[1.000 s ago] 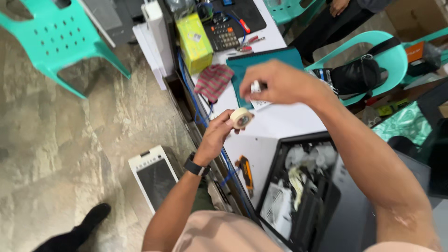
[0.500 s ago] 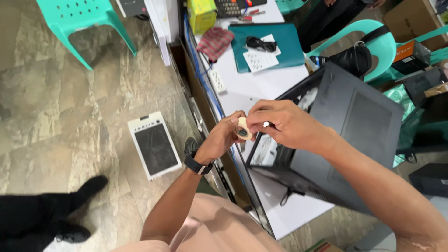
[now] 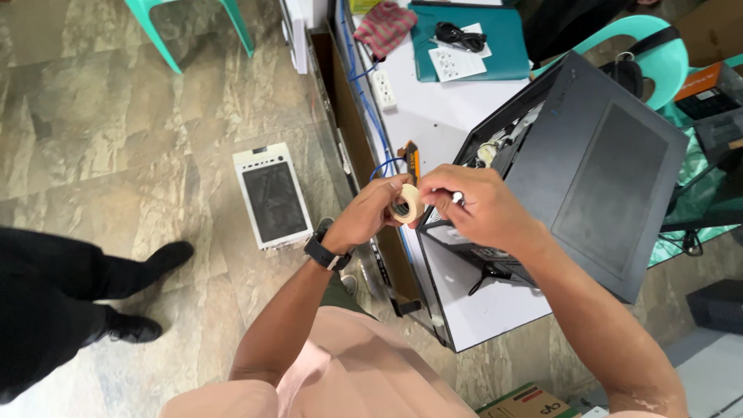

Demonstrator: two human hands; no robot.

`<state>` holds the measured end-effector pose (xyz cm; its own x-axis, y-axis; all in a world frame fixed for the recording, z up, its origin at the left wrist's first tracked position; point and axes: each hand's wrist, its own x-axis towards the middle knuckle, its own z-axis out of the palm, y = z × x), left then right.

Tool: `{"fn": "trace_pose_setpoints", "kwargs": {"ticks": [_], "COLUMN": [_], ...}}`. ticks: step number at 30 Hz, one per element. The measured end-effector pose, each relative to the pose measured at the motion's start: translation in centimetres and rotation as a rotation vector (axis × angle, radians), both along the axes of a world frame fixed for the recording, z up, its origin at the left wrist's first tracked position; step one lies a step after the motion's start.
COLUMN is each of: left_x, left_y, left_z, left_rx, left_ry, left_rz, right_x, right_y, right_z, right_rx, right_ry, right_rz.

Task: The person works on a desktop computer case on a workbench, unplugging and rearranging the bundled power supply cables, positioning the power supply unit, and routing cables into the case. They peel and apply tape near the case, then separate and connect cable connectors at the end.

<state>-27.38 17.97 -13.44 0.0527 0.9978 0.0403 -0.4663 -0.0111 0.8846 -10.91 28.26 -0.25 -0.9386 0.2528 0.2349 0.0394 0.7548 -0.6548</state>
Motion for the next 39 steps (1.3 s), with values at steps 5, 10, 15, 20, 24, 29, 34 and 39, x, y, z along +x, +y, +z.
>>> {"fn": "trace_pose_setpoints", "kwargs": {"ticks": [5,10,15,20,24,29,34,39], "left_x": [-0.8,-1.3,-1.6,-3.7,-5.3,-7.6,-8.9,-10.0], "left_y": [-2.8,-5.7,-9.7,-14.5,-18.2,-23.0,-27.7,-30.9], "left_z": [0.7,0.1,-2.0,-3.8,-4.2,-4.5,-3.5,-1.7], "left_rx": [-0.012,-0.005,-0.052,-0.107,-0.243,-0.175,-0.065,-0.03], "left_ry": [0.16,0.199,0.182,0.154,-0.031,-0.056,0.019,0.126], "left_rz": [0.027,0.045,0.015,0.049,0.061,0.132,0.101,0.092], "right_x": [-0.4,-1.2,-2.4,-5.0,-6.8,-8.2,-8.7,-9.6], "right_y": [-1.3,-4.2,-8.0,-12.1,-15.7,-20.7,-24.8,-27.9], "right_z": [0.6,0.2,-2.5,-5.9,-7.0,-7.2,-6.6,-5.6], "right_rx": [0.124,0.22,0.189,0.201,0.106,-0.072,-0.045,-0.032], "right_ry": [0.034,-0.105,-0.079,-0.087,-0.015,0.117,0.077,0.085], "right_rz": [0.113,0.129,0.186,0.17,0.158,0.04,0.048,0.078]}}
